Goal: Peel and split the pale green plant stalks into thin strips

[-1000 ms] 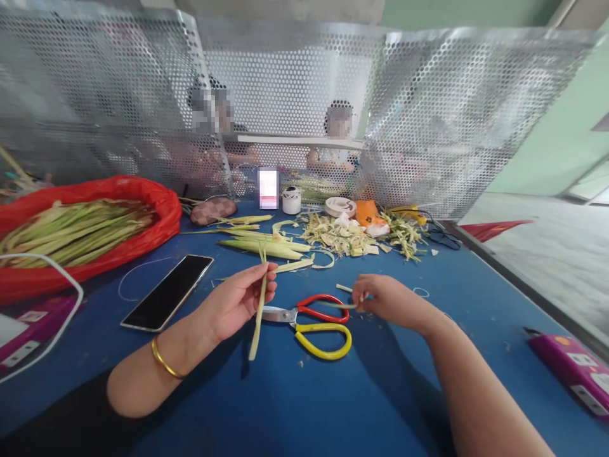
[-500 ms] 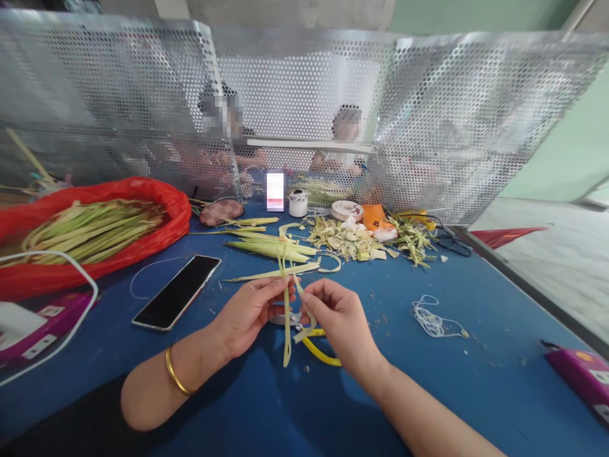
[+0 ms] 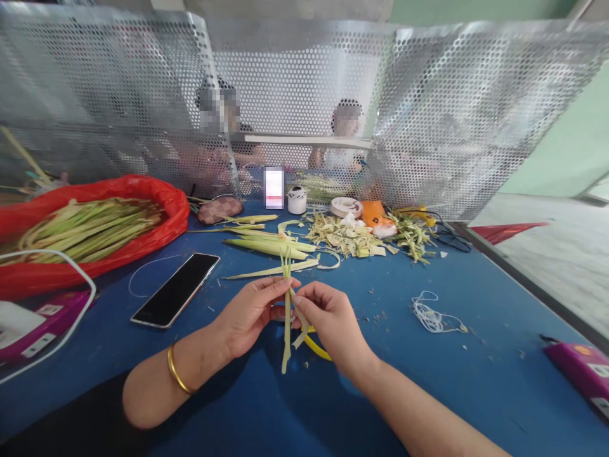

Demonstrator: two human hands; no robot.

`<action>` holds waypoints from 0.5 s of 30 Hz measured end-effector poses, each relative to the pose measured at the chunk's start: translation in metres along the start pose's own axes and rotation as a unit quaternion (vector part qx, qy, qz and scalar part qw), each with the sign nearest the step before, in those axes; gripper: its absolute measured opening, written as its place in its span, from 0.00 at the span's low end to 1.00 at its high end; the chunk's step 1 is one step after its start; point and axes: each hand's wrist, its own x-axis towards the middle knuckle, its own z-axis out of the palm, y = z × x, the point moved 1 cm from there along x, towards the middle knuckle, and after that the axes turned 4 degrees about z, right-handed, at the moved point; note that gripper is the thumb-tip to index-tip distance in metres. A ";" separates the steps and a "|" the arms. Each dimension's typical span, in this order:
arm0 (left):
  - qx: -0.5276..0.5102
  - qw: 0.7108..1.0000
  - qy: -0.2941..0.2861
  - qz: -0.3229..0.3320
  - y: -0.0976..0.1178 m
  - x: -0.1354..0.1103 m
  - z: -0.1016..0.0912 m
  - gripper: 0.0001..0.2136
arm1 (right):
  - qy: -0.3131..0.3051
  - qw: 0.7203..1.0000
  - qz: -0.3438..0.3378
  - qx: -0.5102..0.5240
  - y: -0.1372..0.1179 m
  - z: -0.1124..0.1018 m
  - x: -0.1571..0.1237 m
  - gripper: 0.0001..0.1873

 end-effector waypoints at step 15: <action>-0.118 0.989 0.079 0.046 0.019 0.005 -0.010 0.06 | -0.075 0.994 0.074 0.015 0.012 0.002 0.000 0.17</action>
